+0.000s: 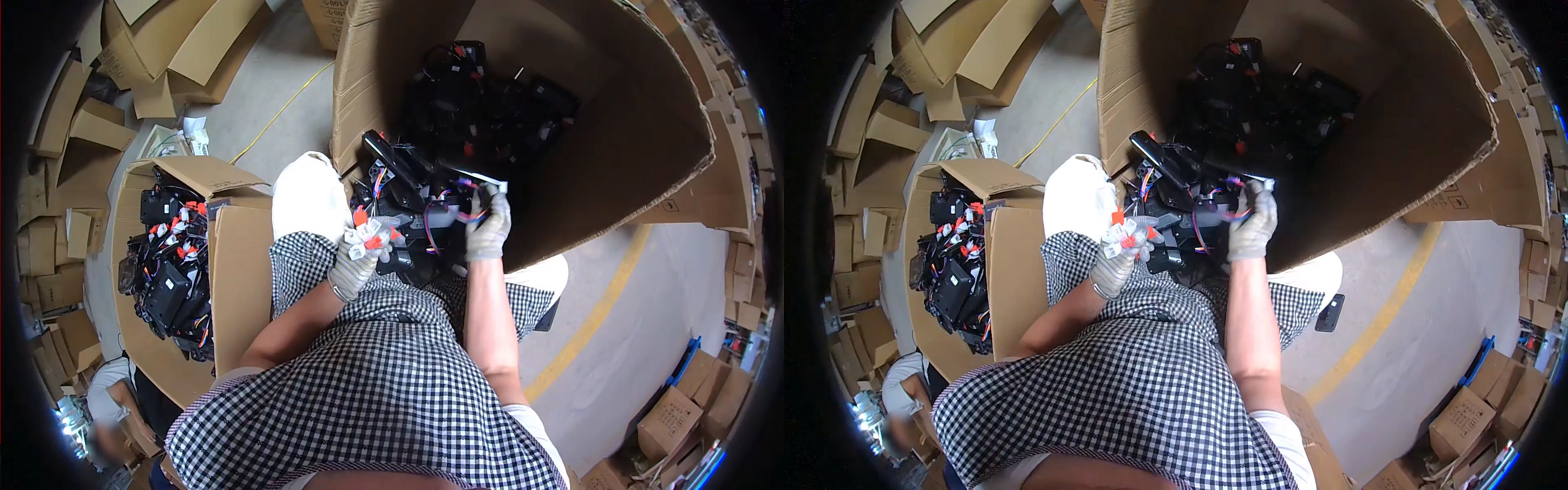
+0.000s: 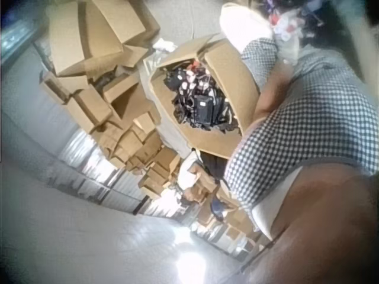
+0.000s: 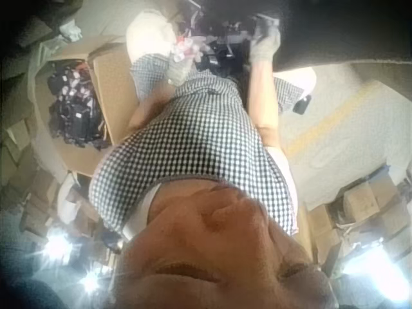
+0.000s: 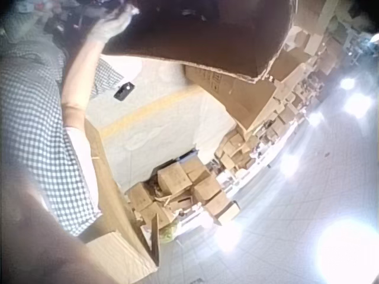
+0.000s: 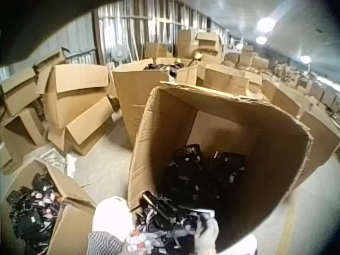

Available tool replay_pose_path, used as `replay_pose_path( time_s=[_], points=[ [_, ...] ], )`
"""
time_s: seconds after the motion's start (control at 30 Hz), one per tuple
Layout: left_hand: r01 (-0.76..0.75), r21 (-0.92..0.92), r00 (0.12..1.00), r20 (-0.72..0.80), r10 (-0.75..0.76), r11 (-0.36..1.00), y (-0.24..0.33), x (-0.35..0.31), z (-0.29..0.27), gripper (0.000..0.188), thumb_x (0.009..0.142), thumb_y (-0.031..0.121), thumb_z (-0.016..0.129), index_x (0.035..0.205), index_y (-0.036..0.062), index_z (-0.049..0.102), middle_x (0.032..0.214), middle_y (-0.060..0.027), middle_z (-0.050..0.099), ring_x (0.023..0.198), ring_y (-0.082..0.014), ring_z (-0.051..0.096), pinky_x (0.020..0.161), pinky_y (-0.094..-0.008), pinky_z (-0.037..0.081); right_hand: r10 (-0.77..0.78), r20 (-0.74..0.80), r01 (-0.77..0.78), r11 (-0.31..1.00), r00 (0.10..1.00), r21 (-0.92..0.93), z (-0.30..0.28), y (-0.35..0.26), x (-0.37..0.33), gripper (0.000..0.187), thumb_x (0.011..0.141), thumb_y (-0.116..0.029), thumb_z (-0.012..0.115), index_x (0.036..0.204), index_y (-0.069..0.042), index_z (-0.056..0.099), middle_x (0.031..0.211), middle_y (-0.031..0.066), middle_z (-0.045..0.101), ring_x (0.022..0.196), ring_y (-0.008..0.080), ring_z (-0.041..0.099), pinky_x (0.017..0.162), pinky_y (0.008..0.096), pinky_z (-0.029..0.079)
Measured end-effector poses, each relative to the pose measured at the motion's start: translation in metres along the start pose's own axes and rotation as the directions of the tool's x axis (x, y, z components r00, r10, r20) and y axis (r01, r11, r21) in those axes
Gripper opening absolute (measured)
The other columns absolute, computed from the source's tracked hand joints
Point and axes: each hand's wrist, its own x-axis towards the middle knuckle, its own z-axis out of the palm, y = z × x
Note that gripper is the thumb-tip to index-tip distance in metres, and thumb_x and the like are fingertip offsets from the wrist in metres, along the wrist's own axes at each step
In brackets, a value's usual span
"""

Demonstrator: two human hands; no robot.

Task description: The person tests digital meter units by taking them from a large box, plugging in their wire connectors to power on the display screens, disconnecting the plugs, and placing the tested units into an adjacent cardboard box.

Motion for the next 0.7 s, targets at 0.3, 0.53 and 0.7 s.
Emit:
replay_pose_path(
  time_s=[0.3, 0.53, 0.7],
  points=[
    [-0.099, 0.126, 0.991, -0.08, 0.109, 0.987, -0.02, 0.024, -0.019, 0.037, 0.091, 0.018, 0.051, 0.116, -0.0087, 0.049, 0.106, -0.0203, 0.061, 0.086, -0.0208, 0.063, 0.066, -0.0245, 0.052, 0.404, 0.891, 0.958, 0.099, 0.208, -0.269, 0.011, -0.018, -0.082, 0.007, 0.076, -0.014, 0.056, 0.077, -0.008, 0.06, 0.081, 0.0102, 0.058, 0.081, 0.0298, 0.057, 0.07, 0.0416, 0.045],
    [0.461, -0.525, 0.888, 0.275, -0.369, 0.716, -0.036, 0.076, 0.0, 0.034, 0.082, 0.02, 0.055, 0.106, -0.0042, 0.054, 0.103, -0.016, 0.061, 0.079, -0.0239, 0.065, 0.063, -0.0322, 0.052, 0.735, 0.647, 0.979, -0.136, 0.201, -0.15, -0.002, 0.005, -0.095, 0.02, 0.083, -0.021, 0.051, 0.08, -0.005, 0.064, 0.084, 0.0115, 0.062, 0.083, 0.0276, 0.061, 0.075, 0.0441, 0.047],
    [-0.041, -0.094, 0.983, 0.173, 0.057, 0.995, -0.007, 0.052, 0.024, 0.038, 0.084, 0.008, 0.048, 0.12, -0.0047, 0.046, 0.101, -0.0152, 0.059, 0.073, -0.0179, 0.061, 0.056, -0.0246, 0.053, 0.57, 0.765, 0.938, -0.323, 0.3, -0.127, 0.069, -0.052, -0.063, 0.011, 0.071, -0.016, 0.06, 0.078, -0.008, 0.064, 0.079, 0.0069, 0.062, 0.081, 0.0274, 0.058, 0.076, 0.036, 0.044]
  ],
)
